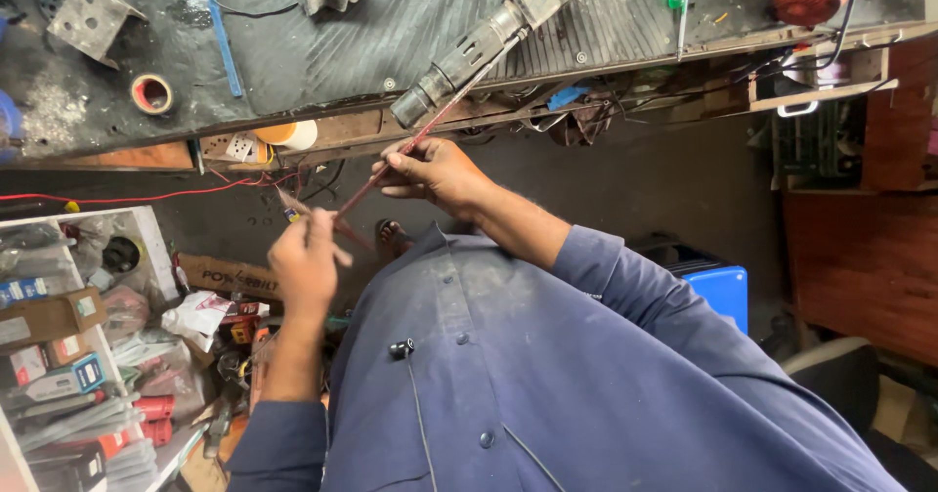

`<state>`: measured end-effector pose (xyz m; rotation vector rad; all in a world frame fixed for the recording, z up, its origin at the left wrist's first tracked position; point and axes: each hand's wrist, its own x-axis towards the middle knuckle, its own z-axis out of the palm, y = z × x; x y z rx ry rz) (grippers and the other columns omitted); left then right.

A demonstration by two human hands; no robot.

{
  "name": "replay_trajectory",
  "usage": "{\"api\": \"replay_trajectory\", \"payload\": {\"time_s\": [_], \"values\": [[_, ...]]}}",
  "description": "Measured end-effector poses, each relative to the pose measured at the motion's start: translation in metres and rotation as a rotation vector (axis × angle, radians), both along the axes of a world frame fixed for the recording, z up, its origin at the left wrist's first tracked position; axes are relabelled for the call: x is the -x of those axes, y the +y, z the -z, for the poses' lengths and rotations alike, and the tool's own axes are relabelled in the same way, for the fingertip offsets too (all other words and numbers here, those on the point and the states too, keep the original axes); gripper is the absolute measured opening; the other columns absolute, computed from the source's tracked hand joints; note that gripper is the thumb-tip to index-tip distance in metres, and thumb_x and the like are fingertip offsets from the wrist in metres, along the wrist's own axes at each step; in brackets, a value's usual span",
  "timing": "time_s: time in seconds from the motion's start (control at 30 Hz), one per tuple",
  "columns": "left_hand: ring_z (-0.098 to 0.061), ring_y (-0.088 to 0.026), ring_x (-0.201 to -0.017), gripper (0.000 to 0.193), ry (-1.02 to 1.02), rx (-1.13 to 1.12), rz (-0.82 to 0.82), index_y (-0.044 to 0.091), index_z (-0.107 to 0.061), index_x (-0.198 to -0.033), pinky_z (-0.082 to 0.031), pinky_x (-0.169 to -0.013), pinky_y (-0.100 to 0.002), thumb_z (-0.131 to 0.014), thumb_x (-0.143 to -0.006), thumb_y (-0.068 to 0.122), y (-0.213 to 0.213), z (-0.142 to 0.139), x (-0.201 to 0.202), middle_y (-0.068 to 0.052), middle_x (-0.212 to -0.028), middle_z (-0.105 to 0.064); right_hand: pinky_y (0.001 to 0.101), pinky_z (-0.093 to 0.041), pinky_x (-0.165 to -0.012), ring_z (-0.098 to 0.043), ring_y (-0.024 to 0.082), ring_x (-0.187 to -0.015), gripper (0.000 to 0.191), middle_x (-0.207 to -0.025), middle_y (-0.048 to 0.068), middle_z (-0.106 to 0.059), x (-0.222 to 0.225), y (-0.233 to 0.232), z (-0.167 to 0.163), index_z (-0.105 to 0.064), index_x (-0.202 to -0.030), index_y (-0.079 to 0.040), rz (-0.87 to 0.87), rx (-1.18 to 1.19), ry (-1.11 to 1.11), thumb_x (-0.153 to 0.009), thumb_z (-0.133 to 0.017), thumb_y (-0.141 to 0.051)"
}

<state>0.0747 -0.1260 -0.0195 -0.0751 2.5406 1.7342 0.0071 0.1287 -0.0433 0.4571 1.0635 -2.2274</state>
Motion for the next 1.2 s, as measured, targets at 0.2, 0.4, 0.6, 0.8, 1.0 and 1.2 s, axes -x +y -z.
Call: {"api": "replay_trajectory", "payload": {"time_s": [0.2,0.4,0.6,0.8,1.0,1.2], "values": [[-0.055,-0.015,-0.064,0.036,-0.388,-0.374,-0.202,-0.005,-0.068,-0.115,-0.046,-0.058,-0.030,-0.061,-0.111,0.030,-0.004,0.012,0.012,-0.012,-0.087,-0.066,0.0400,-0.064,-0.093,-0.072,0.027,-0.109,0.028,-0.116,0.016,-0.072,0.000,-0.002,-0.004,-0.066,-0.117,0.003,0.026,-0.042,0.040,-0.099,-0.066,-0.018],[-0.066,-0.024,-0.092,0.017,0.176,0.251,0.040,0.001,-0.068,-0.122,-0.054,-0.081,-0.034,-0.062,-0.112,0.013,0.008,-0.034,0.003,-0.015,-0.103,-0.071,0.0380,-0.065,-0.086,-0.076,0.026,-0.101,0.028,-0.110,0.016,-0.075,-0.002,-0.004,-0.009,-0.068,-0.113,0.004,0.041,-0.165,0.046,-0.098,-0.068,-0.020],[-0.071,-0.020,-0.088,0.026,0.000,0.085,0.146,0.001,-0.069,-0.125,-0.056,-0.078,-0.029,-0.058,-0.104,0.012,-0.001,-0.049,0.013,-0.012,-0.102,-0.074,0.0382,-0.066,-0.084,-0.077,0.027,-0.098,0.027,-0.108,0.017,-0.075,-0.001,-0.009,-0.011,-0.068,-0.109,0.004,0.083,-0.168,0.056,-0.097,-0.069,-0.019],[-0.065,-0.017,-0.070,0.038,-0.121,-0.012,0.099,-0.002,-0.071,-0.111,-0.048,-0.066,-0.030,-0.056,-0.111,0.033,-0.011,-0.004,0.010,-0.008,-0.078,-0.069,0.0395,-0.067,-0.086,-0.076,0.028,-0.099,0.023,-0.109,0.018,-0.075,0.001,-0.011,-0.010,-0.066,-0.109,0.003,0.068,-0.180,0.058,-0.098,-0.069,-0.017],[-0.049,-0.013,-0.045,0.051,-0.660,-0.425,-0.164,0.004,-0.065,-0.088,-0.038,-0.045,-0.030,-0.051,-0.114,0.045,-0.008,0.033,0.022,0.000,-0.058,-0.056,0.0392,-0.065,-0.092,-0.073,0.027,-0.109,0.015,-0.115,0.017,-0.073,-0.001,-0.010,-0.008,-0.063,-0.113,-0.002,0.099,-0.058,0.126,-0.099,-0.064,-0.008],[-0.065,-0.019,-0.068,0.040,-0.199,0.261,-0.049,0.010,-0.060,-0.138,-0.052,-0.068,-0.035,-0.059,-0.100,0.025,-0.004,-0.005,0.012,-0.008,-0.079,-0.067,0.0402,-0.066,-0.090,-0.074,0.028,-0.106,0.013,-0.112,0.017,-0.074,-0.002,-0.013,-0.006,-0.063,-0.108,0.002,0.099,-0.124,0.127,-0.100,-0.064,-0.008]]}}
